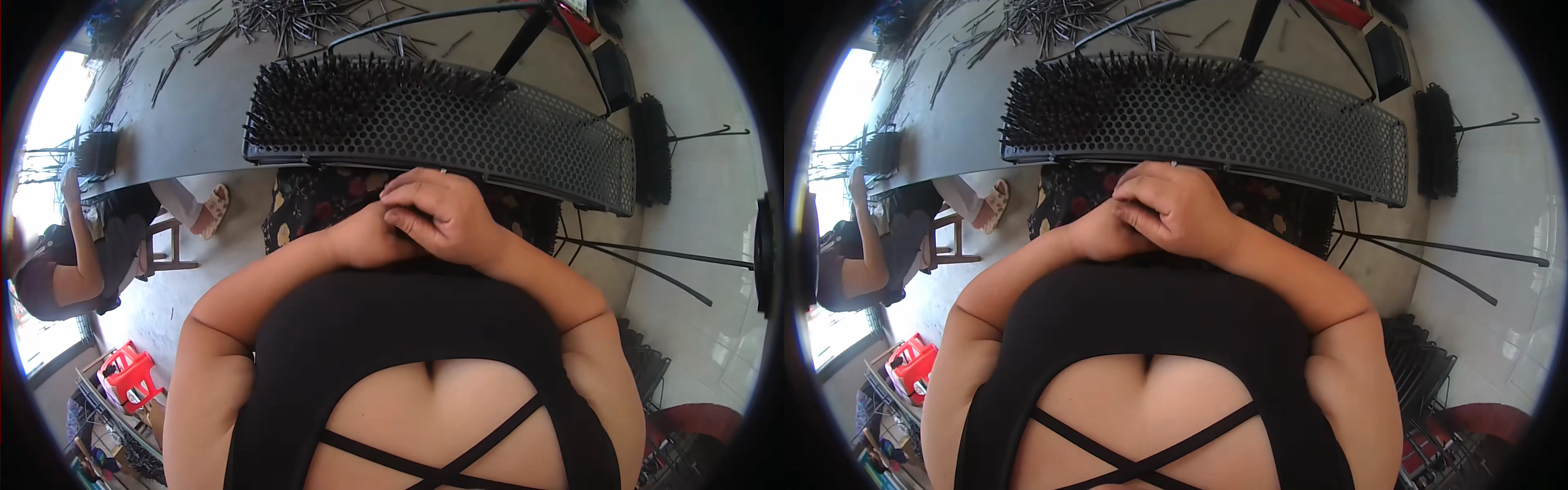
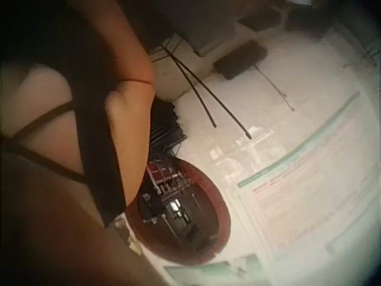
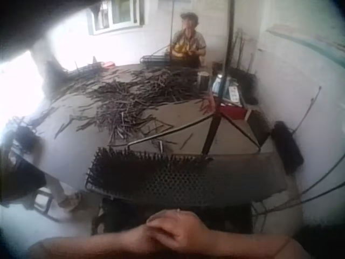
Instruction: Manually inserting thin metal rods one by one into a perforated metal grid template.
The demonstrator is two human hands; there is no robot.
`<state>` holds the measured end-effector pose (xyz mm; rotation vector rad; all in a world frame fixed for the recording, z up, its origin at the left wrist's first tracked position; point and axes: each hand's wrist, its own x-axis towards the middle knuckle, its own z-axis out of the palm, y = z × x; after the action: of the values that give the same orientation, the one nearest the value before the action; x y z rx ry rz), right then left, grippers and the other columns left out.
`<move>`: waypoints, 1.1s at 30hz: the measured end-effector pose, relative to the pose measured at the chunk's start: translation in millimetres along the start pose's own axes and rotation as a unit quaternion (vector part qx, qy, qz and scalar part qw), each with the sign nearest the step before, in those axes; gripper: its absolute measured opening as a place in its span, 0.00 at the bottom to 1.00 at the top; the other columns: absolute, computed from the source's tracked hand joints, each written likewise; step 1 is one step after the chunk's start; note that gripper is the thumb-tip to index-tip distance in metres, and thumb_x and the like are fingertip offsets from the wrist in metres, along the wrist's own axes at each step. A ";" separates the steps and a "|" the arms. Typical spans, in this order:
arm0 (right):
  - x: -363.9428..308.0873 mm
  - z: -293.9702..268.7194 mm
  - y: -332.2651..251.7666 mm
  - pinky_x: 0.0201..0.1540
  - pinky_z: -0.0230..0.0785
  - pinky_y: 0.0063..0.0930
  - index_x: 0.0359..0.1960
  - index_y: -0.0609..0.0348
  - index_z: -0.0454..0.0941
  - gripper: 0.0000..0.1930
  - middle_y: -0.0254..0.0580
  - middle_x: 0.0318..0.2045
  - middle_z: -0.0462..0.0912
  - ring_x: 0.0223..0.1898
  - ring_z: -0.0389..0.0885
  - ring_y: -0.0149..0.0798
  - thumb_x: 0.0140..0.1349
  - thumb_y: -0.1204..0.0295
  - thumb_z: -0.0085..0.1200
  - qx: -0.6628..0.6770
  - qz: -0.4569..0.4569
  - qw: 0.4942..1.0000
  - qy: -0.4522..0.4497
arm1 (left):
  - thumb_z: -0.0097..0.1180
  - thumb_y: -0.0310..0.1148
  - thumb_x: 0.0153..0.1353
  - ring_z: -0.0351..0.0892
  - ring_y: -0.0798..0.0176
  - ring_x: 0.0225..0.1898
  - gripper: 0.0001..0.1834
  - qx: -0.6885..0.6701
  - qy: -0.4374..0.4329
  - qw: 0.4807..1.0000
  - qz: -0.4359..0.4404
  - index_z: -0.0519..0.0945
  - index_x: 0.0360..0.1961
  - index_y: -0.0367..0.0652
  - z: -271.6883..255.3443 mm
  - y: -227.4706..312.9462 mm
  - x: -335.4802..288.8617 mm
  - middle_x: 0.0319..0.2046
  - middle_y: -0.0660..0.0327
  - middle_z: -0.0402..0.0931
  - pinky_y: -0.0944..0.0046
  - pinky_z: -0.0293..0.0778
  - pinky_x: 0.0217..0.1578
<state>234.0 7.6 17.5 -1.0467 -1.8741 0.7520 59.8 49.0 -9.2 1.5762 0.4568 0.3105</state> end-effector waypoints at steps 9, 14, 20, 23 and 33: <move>2.7 -27.9 -1.1 0.42 0.76 0.23 0.58 0.59 0.71 0.25 0.41 0.41 0.83 0.40 0.83 0.29 0.58 0.78 0.65 0.227 0.187 0.939 0.176 | 0.57 0.25 0.64 0.79 0.69 0.27 0.12 -0.295 0.186 0.929 -0.127 0.78 0.49 0.41 -6.1 34.9 8.2 0.30 0.60 0.82 0.72 0.71 0.24; 7.6 -28.3 -2.0 0.40 0.75 0.20 0.51 0.61 0.77 0.18 0.38 0.33 0.85 0.37 0.82 0.27 0.58 0.80 0.63 0.184 0.210 0.952 0.126 | 0.57 0.25 0.64 0.77 0.72 0.24 0.10 -0.257 0.152 0.946 -0.126 0.79 0.46 0.41 -5.6 29.1 6.5 0.29 0.61 0.82 0.74 0.69 0.22; 13.0 -23.6 -2.7 0.40 0.74 0.20 0.45 0.62 0.79 0.13 0.36 0.34 0.85 0.37 0.82 0.26 0.58 0.80 0.61 0.235 0.234 0.934 0.135 | 0.59 0.25 0.63 0.77 0.73 0.24 0.08 -0.246 0.145 0.946 -0.150 0.80 0.43 0.41 -11.5 30.3 1.5 0.29 0.62 0.83 0.74 0.69 0.22; 14.9 -21.7 -0.1 0.41 0.75 0.19 0.44 0.62 0.79 0.11 0.36 0.34 0.85 0.37 0.82 0.26 0.59 0.81 0.61 0.241 0.250 0.927 0.144 | 0.60 0.26 0.62 0.78 0.73 0.26 0.08 -0.217 0.180 0.947 -0.151 0.81 0.42 0.40 -11.8 29.8 -0.8 0.30 0.63 0.83 0.74 0.69 0.22; 47.0 -56.8 22.6 0.38 0.77 0.19 0.41 0.64 0.78 0.07 0.42 0.36 0.86 0.37 0.84 0.29 0.62 0.83 0.58 0.206 0.116 0.940 0.244 | 0.60 0.25 0.61 0.79 0.67 0.26 0.06 -0.276 0.194 0.913 -0.231 0.80 0.39 0.38 -22.6 24.0 -11.6 0.29 0.58 0.82 0.70 0.69 0.22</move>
<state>278.4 65.0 43.7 -1.0683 -1.1234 0.8768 41.5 63.1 17.0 0.8154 0.9418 0.3487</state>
